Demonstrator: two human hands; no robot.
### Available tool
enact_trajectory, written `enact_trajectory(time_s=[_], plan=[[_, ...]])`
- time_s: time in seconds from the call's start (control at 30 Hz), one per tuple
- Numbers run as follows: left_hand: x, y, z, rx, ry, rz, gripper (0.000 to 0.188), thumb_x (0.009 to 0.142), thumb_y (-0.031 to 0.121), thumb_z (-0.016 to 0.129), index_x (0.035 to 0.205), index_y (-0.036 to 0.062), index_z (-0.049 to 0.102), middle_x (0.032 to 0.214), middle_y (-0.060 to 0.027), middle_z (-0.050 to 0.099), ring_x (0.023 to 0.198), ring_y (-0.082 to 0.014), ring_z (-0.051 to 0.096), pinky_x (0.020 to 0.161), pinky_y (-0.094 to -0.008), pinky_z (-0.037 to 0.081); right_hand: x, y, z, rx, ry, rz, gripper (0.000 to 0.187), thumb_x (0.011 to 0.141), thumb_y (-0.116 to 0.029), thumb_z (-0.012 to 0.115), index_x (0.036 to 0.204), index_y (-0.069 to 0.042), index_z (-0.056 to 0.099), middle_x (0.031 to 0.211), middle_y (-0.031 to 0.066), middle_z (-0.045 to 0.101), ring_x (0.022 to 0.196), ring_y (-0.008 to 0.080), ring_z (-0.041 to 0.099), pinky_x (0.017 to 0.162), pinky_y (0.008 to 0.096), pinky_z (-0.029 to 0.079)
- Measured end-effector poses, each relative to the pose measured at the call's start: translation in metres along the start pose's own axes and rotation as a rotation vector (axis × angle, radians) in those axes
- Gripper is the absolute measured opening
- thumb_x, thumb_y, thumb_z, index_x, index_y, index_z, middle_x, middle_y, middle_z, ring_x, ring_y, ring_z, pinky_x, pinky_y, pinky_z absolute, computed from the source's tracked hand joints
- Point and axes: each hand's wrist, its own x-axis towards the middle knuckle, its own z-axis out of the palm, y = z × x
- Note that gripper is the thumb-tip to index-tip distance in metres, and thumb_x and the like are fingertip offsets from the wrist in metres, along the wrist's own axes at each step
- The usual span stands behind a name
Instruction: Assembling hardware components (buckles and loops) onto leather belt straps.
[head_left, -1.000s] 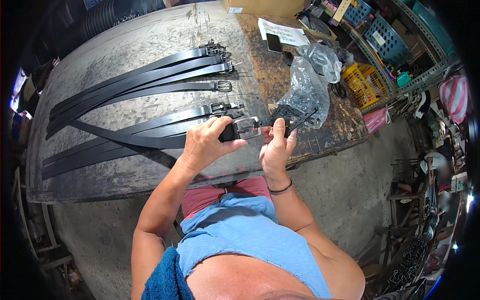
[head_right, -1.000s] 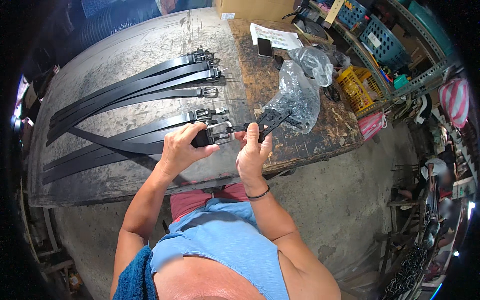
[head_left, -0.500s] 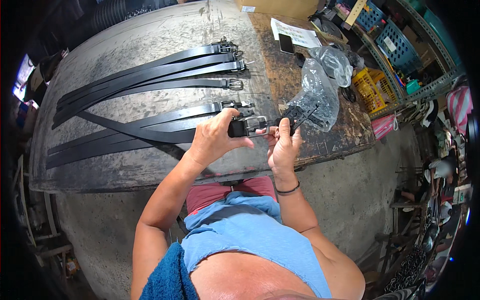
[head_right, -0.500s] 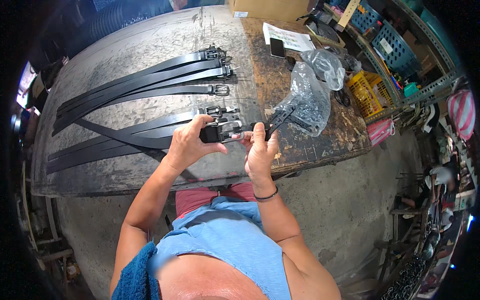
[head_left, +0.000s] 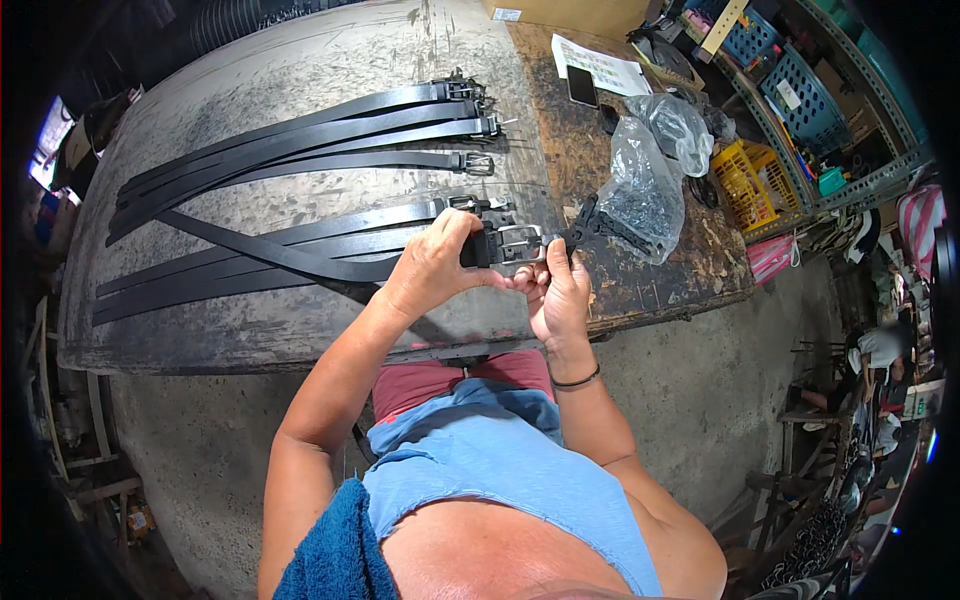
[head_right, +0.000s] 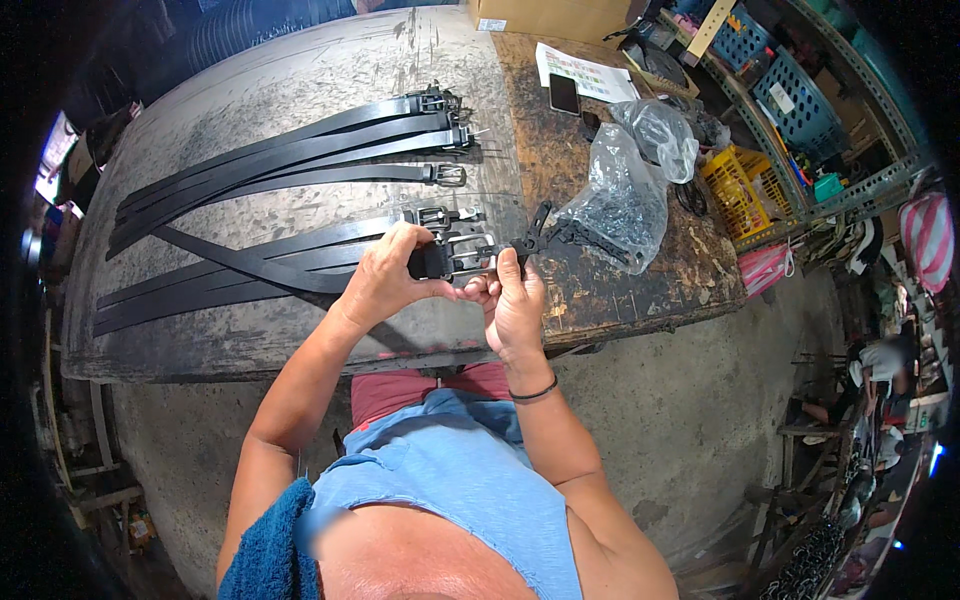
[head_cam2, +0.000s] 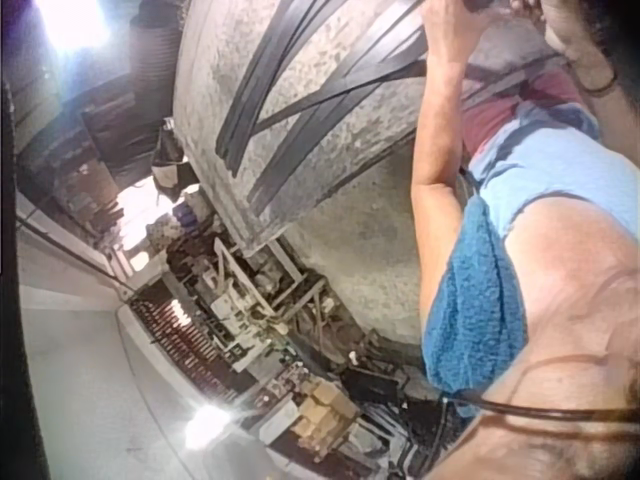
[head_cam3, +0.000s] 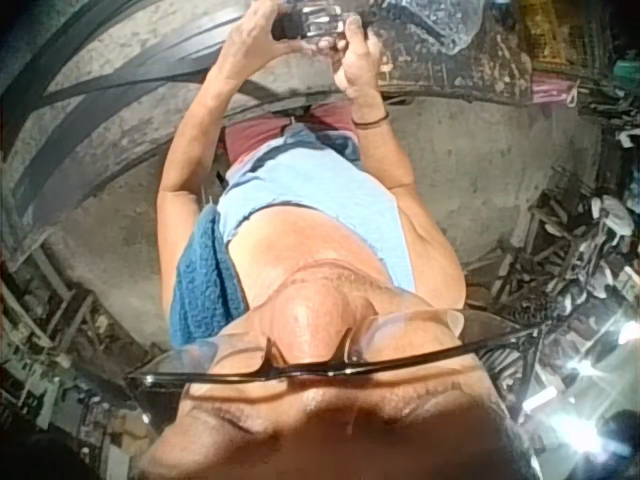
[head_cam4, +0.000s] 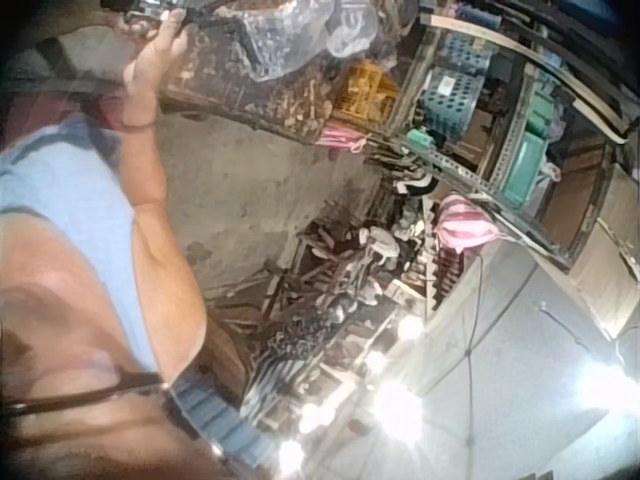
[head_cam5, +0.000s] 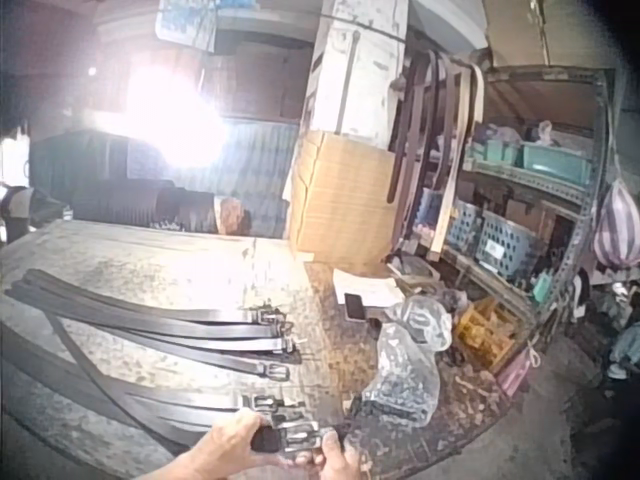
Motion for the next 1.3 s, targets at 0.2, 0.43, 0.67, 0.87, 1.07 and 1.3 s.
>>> enact_trajectory(time_s=[0.2, 0.43, 0.67, 0.87, 1.07, 1.3], plan=[[-0.002, -0.006, 0.014, -0.032, 0.085, 0.069, 0.062, 0.06, 0.043, 0.083, 0.1, 0.0045, 0.056, 0.087, -0.0114, 0.057, 0.082, -0.0298, 0.062, 0.07, -0.0387, 0.051, 0.003, -0.002, 0.0, -0.179, 0.126, -0.085, 0.023, 0.094, -0.025, 0.062, 0.091, -0.004, 0.055, 0.073, 0.0041, 0.057, 0.055, 0.0138, 0.056, 0.053, 0.032, 0.053], [-0.032, -0.046, 0.003, 0.043, 0.059, 0.036, 0.061, 0.065, 0.047, 0.078, 0.117, 0.0193, 0.065, 0.081, -0.0073, 0.057, 0.075, -0.0275, 0.061, 0.066, -0.0376, 0.051, 0.039, -0.102, -0.065, -0.608, 0.51, -0.378, 0.04, 0.093, -0.041, 0.059, 0.092, -0.001, 0.061, 0.079, 0.0076, 0.062, 0.062, 0.0179, 0.057, 0.059, 0.0304, 0.048], [-0.063, -0.067, 0.004, 0.192, 0.043, -0.001, 0.057, 0.064, 0.052, 0.075, 0.109, 0.0189, 0.065, 0.078, -0.0058, 0.052, 0.075, -0.0251, 0.059, 0.062, -0.0374, 0.05, 0.089, -0.181, -0.191, -0.309, 0.614, -0.51, 0.036, 0.094, -0.033, 0.061, 0.092, 0.003, 0.063, 0.071, 0.0037, 0.053, 0.066, 0.0139, 0.052, 0.062, 0.0289, 0.047], [-0.073, -0.095, -0.015, 0.253, 0.016, 0.02, 0.052, 0.064, 0.054, 0.075, 0.102, 0.0188, 0.067, 0.076, -0.0064, 0.057, 0.072, -0.0259, 0.061, 0.062, -0.0383, 0.05, 0.063, -0.148, -0.171, -0.444, 0.578, -0.41, 0.034, 0.091, -0.032, 0.066, 0.084, 0.001, 0.061, 0.067, 0.0038, 0.055, 0.061, 0.0133, 0.053, 0.059, 0.0271, 0.045], [-0.111, -0.131, -0.133, 0.611, -0.105, -0.166, 0.047, 0.063, 0.039, 0.08, 0.103, 0.0162, 0.07, 0.081, -0.0081, 0.061, 0.078, -0.0287, 0.06, 0.069, -0.0405, 0.048, 0.071, -0.035, -0.077, -0.409, 0.355, -0.131, 0.024, 0.092, -0.025, 0.065, 0.078, -0.006, 0.058, 0.058, 0.0048, 0.055, 0.051, 0.0164, 0.056, 0.052, 0.0328, 0.054], [-0.14, -0.173, -0.21, 0.731, -0.144, -0.379, 0.049, 0.073, 0.032, 0.075, 0.118, 0.0168, 0.065, 0.106, -0.0085, 0.061, 0.105, -0.0285, 0.056, 0.09, -0.0415, 0.043, 0.073, 0.041, -0.026, -0.315, 0.171, 0.049, 0.029, 0.094, -0.03, 0.062, 0.086, -0.005, 0.051, 0.058, 0.001, 0.051, 0.046, 0.0123, 0.054, 0.044, 0.0312, 0.054]])
